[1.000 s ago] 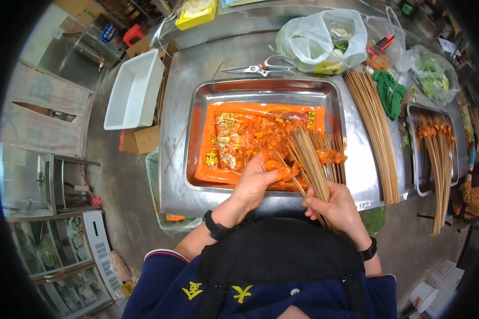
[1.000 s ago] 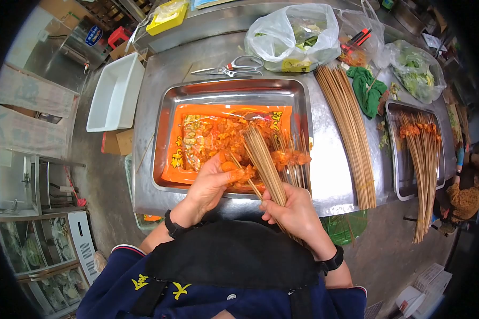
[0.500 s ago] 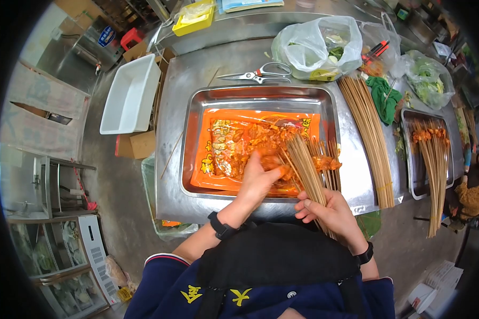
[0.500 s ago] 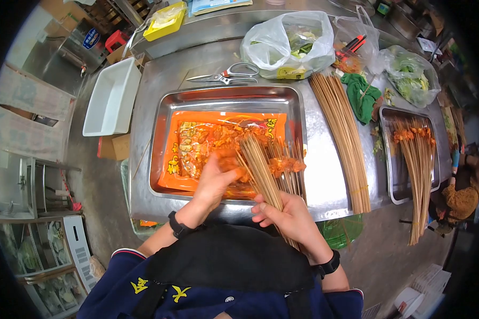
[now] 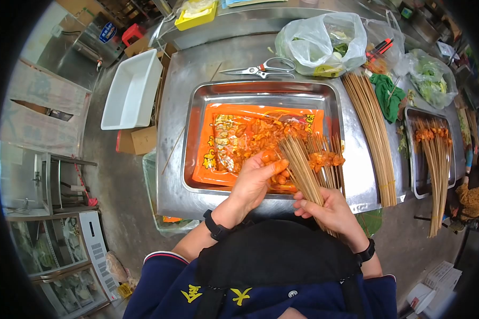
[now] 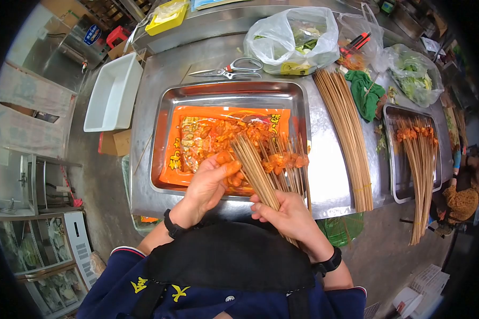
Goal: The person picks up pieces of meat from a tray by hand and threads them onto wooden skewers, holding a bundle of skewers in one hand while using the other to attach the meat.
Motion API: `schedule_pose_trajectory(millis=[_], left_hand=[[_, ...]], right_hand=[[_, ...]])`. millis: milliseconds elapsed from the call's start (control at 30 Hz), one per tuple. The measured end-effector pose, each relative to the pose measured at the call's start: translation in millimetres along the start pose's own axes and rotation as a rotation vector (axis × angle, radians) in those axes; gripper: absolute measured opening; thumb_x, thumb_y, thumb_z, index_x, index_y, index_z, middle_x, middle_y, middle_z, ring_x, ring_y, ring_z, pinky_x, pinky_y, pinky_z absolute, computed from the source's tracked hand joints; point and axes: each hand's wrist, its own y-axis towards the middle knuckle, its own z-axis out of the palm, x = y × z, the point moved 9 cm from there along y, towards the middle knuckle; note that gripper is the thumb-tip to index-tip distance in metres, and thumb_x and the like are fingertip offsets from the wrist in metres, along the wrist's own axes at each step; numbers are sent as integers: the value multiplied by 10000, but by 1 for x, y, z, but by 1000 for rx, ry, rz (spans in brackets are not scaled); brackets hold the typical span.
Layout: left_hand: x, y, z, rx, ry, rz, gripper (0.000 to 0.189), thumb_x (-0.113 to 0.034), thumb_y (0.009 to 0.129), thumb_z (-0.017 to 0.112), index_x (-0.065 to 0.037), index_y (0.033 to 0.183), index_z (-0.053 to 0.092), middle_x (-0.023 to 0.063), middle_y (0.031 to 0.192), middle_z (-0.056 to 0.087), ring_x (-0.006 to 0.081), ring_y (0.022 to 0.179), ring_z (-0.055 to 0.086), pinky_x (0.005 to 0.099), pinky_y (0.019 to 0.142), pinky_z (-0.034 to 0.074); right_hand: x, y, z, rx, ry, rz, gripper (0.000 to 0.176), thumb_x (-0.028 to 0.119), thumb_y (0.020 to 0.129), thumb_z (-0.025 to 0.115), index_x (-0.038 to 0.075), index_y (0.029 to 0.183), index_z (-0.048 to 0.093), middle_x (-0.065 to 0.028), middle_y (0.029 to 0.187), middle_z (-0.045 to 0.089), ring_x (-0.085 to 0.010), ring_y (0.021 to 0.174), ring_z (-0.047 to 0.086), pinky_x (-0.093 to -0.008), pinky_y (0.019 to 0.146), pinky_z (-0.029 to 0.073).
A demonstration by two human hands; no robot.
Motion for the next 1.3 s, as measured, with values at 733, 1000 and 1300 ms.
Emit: schedule_pose_trajectory(millis=[733,1000,1300], left_hand=[[-3,-1,-5,-44,93,13,183,-105,818,582,-13,972,546,47,822,598,127,722,581,263,621,506],[4,-1,-17,-104,49,-33,124,-91,824,560,5,902,565,56,809,598,135,712,590,280,631,525],[2,0,-13,-43,61,24,159,-106,843,528,16,935,574,64,841,614,132,727,600,284,674,512]], right_hand=[[1,-3,-12,-112,124,-4,101,11,802,581,-18,894,550,-53,807,581,-111,691,605,-206,596,504],[1,-1,-13,-153,81,-11,104,13,805,573,-27,899,549,-60,800,582,-127,709,613,-214,596,511],[2,1,-12,-124,131,9,126,47,827,552,-38,918,533,-89,817,591,-136,709,617,-222,608,518]])
